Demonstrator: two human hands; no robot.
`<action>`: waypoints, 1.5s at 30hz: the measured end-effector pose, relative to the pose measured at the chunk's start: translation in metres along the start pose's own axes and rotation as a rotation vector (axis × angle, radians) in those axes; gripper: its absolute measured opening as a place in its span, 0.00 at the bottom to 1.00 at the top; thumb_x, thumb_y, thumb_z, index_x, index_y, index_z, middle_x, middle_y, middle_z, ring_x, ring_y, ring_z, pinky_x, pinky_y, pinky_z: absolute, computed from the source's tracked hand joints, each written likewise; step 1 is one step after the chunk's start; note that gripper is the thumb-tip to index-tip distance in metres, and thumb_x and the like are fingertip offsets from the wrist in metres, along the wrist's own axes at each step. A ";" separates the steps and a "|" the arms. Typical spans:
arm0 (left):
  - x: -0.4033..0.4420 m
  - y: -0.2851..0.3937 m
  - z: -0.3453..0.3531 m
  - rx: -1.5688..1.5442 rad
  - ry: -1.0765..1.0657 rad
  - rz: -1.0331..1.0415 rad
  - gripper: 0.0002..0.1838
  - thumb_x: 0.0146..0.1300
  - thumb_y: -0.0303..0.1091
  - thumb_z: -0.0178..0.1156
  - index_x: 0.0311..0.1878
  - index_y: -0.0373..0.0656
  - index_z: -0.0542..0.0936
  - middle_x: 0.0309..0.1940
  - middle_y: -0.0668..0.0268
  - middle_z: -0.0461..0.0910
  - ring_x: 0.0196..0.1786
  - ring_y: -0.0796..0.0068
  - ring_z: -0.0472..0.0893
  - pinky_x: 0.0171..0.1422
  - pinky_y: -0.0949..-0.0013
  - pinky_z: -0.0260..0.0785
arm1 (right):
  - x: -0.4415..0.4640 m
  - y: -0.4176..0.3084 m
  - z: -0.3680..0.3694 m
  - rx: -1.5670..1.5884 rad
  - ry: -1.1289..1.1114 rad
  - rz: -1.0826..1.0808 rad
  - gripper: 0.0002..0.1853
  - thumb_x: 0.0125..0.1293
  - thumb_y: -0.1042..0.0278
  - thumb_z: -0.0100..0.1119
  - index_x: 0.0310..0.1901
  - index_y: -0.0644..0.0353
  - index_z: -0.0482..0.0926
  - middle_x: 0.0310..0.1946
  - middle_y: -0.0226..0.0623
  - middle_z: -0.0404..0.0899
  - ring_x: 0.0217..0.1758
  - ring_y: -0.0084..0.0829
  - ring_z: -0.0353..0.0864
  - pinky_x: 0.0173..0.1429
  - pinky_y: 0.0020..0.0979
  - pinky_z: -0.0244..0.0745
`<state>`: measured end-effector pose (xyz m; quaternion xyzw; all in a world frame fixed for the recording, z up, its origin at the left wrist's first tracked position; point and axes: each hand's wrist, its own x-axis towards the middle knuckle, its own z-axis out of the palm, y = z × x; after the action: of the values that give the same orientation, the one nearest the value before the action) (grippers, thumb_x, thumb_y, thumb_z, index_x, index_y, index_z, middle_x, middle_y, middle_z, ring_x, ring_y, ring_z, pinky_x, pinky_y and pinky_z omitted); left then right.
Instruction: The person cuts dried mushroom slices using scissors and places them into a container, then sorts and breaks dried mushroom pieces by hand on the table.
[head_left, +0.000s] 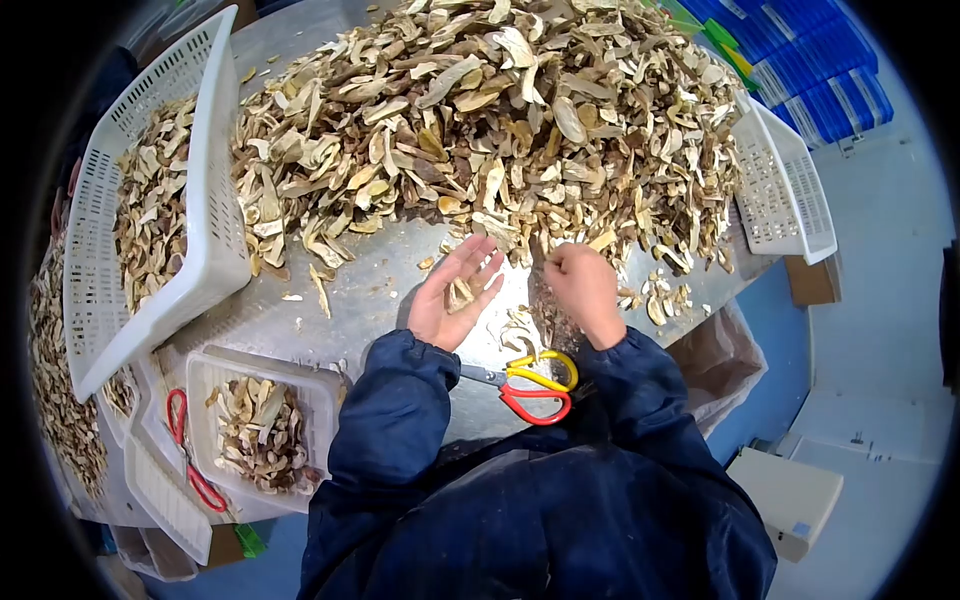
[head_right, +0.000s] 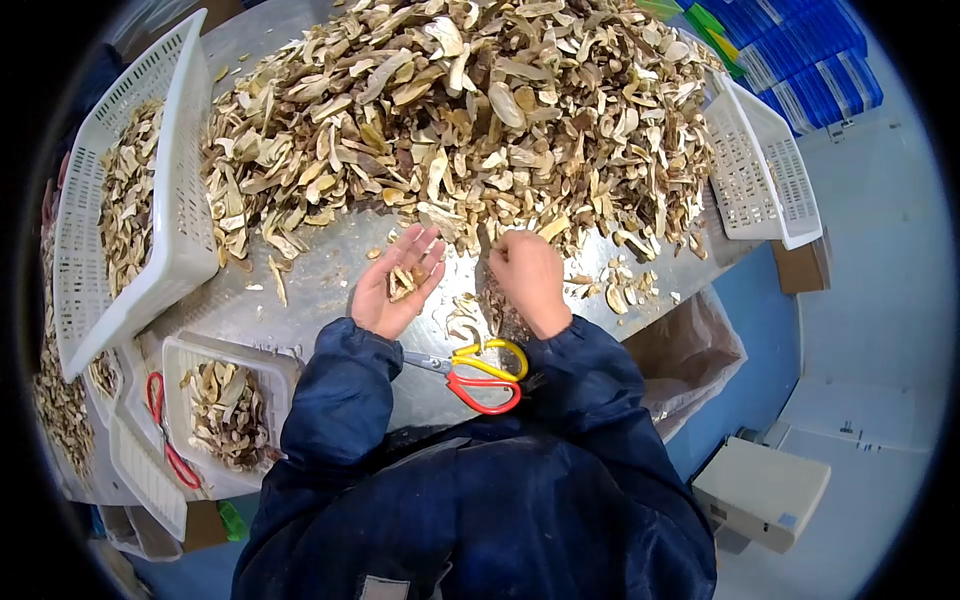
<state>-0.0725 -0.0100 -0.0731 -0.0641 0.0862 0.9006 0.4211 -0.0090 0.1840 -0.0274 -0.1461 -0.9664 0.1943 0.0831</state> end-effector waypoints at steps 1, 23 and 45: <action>-0.001 0.001 0.007 0.001 0.016 -0.011 0.23 0.69 0.34 0.46 0.66 0.40 0.63 0.65 0.58 0.63 0.67 0.61 0.64 0.71 0.57 0.56 | 0.001 -0.008 -0.014 0.103 -0.042 0.047 0.09 0.52 0.64 0.62 0.27 0.61 0.80 0.21 0.41 0.77 0.25 0.40 0.77 0.30 0.37 0.71; -0.002 0.000 0.000 -0.166 0.098 -0.030 0.15 0.70 0.36 0.47 0.57 0.47 0.71 0.52 0.62 0.75 0.53 0.66 0.76 0.52 0.61 0.73 | 0.035 -0.044 -0.020 0.254 -0.141 0.065 0.13 0.53 0.58 0.64 0.33 0.61 0.79 0.21 0.40 0.78 0.25 0.40 0.79 0.28 0.36 0.69; -0.005 -0.011 0.013 0.528 0.167 0.057 0.05 0.63 0.31 0.59 0.41 0.44 0.76 0.24 0.73 0.71 0.26 0.86 0.70 0.27 0.81 0.62 | -0.002 -0.042 0.006 1.017 -0.459 0.187 0.07 0.63 0.69 0.54 0.32 0.63 0.73 0.23 0.25 0.72 0.27 0.14 0.69 0.31 0.20 0.66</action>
<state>-0.0611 -0.0037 -0.0605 -0.0235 0.3539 0.8502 0.3890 -0.0187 0.1436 -0.0163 -0.1269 -0.7275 0.6687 -0.0868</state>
